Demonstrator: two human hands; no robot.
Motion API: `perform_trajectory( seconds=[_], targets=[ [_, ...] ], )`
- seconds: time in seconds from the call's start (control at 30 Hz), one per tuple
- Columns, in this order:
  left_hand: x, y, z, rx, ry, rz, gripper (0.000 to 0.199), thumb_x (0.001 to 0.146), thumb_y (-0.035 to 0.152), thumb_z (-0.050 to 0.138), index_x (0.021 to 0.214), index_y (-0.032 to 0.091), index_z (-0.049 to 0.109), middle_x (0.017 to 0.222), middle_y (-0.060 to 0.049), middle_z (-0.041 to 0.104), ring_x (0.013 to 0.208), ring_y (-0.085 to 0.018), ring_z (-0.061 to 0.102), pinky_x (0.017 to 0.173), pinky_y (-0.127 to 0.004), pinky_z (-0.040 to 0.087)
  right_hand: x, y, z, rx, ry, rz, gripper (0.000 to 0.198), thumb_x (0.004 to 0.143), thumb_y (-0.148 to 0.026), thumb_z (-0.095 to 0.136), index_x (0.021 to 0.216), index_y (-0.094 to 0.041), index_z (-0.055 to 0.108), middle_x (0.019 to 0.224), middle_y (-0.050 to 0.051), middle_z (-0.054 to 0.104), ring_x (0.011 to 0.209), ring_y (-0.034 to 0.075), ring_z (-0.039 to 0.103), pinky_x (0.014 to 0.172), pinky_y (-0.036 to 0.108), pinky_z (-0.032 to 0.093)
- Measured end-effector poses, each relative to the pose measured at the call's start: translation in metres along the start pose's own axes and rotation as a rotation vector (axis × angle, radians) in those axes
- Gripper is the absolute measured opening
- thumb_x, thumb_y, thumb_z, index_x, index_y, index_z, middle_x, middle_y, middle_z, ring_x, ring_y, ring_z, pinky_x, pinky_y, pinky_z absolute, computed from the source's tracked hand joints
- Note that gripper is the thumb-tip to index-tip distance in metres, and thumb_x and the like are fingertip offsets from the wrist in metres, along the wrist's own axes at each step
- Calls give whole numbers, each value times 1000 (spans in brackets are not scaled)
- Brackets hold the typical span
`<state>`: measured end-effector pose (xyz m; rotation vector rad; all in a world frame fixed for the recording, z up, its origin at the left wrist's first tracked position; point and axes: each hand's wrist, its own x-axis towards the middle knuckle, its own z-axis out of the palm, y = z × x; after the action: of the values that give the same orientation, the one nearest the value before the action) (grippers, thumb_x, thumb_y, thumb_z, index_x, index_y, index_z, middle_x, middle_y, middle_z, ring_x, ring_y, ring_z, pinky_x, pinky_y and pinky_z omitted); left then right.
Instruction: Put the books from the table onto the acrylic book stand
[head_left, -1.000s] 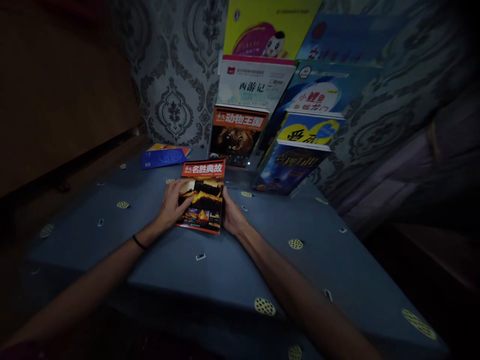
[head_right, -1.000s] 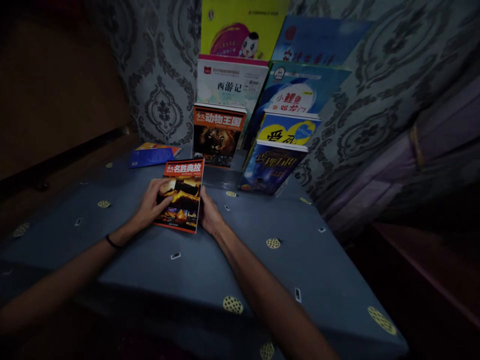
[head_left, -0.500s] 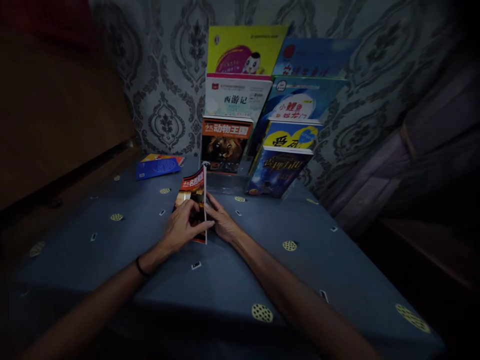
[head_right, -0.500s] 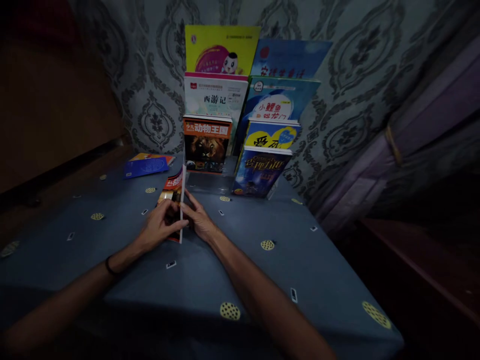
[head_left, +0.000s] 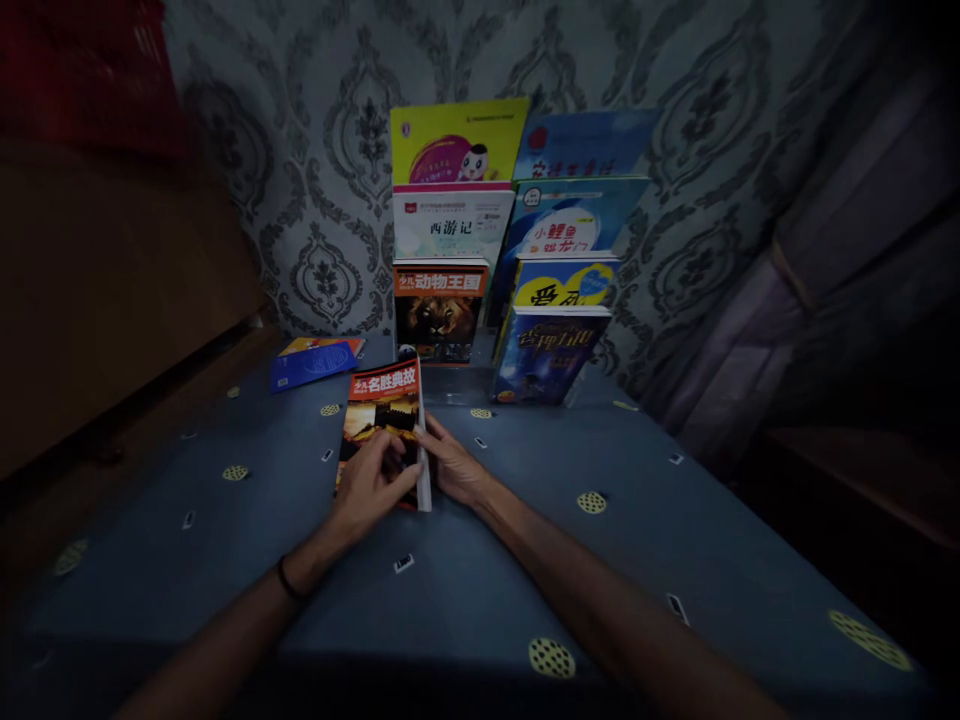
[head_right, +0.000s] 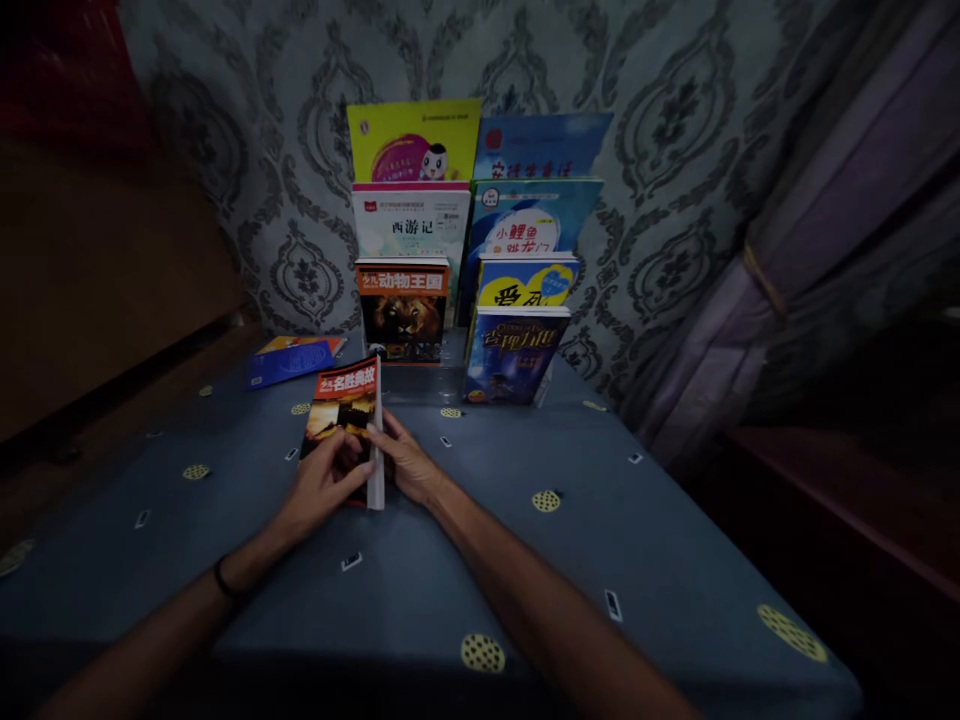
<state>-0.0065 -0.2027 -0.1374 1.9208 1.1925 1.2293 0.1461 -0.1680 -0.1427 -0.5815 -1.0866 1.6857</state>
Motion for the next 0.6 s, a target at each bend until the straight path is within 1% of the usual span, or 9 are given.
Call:
perform_trajectory(
  seconds=[0.07,0.17,0.23,0.33,0.4,0.43,0.47,0.5,0.6],
  targets=[
    [-3,0,2,148,6,88,12,87,34,61,84,23,56,80,0,59,75,-18,55,72,-30,44,0,-1,1,30,-1,-7,53,70,-49,83,117,-30,68,119,0,75,109,22,71,98,36,54],
    [-5,-1,0,240,29,160,9,92,30,54,91,22,58,86,-2,62,79,-19,59,74,-32,46,1,0,0,106,9,-1,51,68,-38,87,114,-28,69,115,0,77,103,19,72,96,31,53],
    [-3,-4,-5,296,143,197,13,93,29,53,101,22,58,97,-5,63,90,-22,60,81,-35,49,2,1,-2,139,15,1,52,65,-32,89,113,-26,70,111,0,78,96,18,73,92,30,54],
    [7,-12,-18,359,421,242,34,90,33,58,121,19,54,119,-12,59,114,-29,54,100,-47,44,2,0,-3,162,5,20,53,64,-30,90,113,-24,70,109,0,78,91,17,74,89,30,55],
    [13,-19,-27,323,551,199,49,86,37,63,128,16,49,129,-16,54,125,-32,49,108,-52,39,1,-1,-4,171,-17,30,53,64,-30,90,113,-25,69,108,-1,78,93,17,73,91,30,54],
    [15,-21,-32,264,569,151,54,84,39,66,130,16,48,132,-16,54,128,-33,49,110,-52,39,1,-1,-4,172,-29,28,53,65,-30,89,113,-25,69,108,-1,78,94,17,73,92,31,54],
    [17,-23,-36,176,545,87,57,83,42,67,130,16,48,131,-15,55,127,-32,51,109,-51,40,0,-2,-3,170,-39,25,53,65,-31,89,113,-25,69,108,-1,78,94,17,73,93,31,53],
    [18,-24,-40,60,475,14,57,82,45,68,128,17,50,129,-14,58,124,-31,55,107,-48,43,0,-3,-3,165,-45,18,53,65,-32,89,113,-25,69,108,-1,78,94,18,73,94,32,53],
    [16,-19,-46,-340,181,-200,59,77,54,73,120,18,55,113,-10,70,106,-29,68,95,-42,54,0,-4,-4,148,-44,2,53,63,-34,90,111,-25,69,108,-1,78,95,19,73,97,34,52]
  ],
)
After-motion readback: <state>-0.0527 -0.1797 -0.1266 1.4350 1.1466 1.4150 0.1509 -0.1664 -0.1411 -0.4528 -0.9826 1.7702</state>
